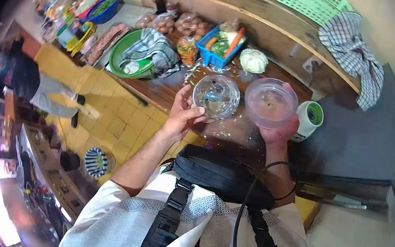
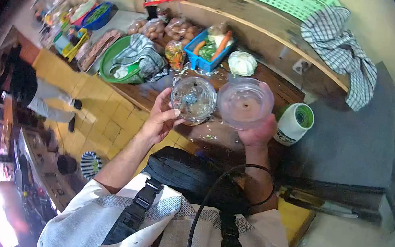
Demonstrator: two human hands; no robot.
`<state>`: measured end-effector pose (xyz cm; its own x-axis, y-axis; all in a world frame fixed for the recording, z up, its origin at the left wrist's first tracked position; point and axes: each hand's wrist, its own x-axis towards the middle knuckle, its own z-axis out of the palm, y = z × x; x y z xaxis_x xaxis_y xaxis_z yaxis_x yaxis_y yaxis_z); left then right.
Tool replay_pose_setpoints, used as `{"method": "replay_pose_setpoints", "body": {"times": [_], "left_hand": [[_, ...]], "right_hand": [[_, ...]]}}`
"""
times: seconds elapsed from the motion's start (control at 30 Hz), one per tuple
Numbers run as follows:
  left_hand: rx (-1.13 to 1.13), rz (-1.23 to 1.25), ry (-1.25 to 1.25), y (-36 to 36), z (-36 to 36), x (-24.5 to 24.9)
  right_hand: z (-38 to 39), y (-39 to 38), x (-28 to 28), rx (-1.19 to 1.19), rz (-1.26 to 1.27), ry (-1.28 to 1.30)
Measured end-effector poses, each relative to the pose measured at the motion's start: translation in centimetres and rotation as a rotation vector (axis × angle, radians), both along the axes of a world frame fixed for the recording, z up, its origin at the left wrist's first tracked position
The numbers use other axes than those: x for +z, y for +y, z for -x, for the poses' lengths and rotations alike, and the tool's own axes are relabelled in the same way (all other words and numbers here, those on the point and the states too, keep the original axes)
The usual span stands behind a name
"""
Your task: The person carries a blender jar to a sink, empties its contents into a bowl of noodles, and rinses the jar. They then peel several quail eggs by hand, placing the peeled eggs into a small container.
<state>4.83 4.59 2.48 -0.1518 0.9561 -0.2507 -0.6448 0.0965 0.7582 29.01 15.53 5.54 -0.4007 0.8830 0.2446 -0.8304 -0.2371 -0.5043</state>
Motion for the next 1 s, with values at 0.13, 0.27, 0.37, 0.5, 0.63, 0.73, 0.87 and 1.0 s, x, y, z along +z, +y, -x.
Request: {"method": "replay_pose_setpoints", "body": {"times": [0.13, 0.27, 0.37, 0.5, 0.63, 0.73, 0.87, 1.0], "left_hand": [[-0.181, -0.037, 0.045, 0.3, -2.5, 1.5], [-0.433, 0.013, 0.057, -1.1, -4.4, 3.5], [-0.61, -0.022, 0.024, -3.1, -6.4, 4.1], [-0.826, -0.071, -0.015, -6.6, -9.4, 3.3], [-0.999, -0.054, -0.068, -10.7, -13.2, 3.6], [-1.116, -0.1, -0.103, -13.5, -17.1, 3.8], [-1.231, -0.161, -0.097, -17.3, -23.9, 5.3], [-1.411, -0.175, -0.08, -22.7, -33.1, 4.5]], "right_hand": [[-0.4, -4.7, 3.6, -0.115, -0.189, -0.126], [-1.4, -10.6, 3.8, -0.576, -0.348, -0.343], [-4.3, -15.7, 1.5, -1.027, -0.777, -1.087], [-5.6, -25.2, 3.6, -1.154, -0.749, -1.375], [-8.3, -33.3, 5.6, -1.288, -0.777, -1.54], [-11.2, -38.8, 4.8, -1.38, -0.617, -1.633], [-14.3, -45.2, 5.3, -1.563, -0.437, -1.727], [-20.7, -52.5, 4.5, -1.687, -0.338, -1.805]]}}
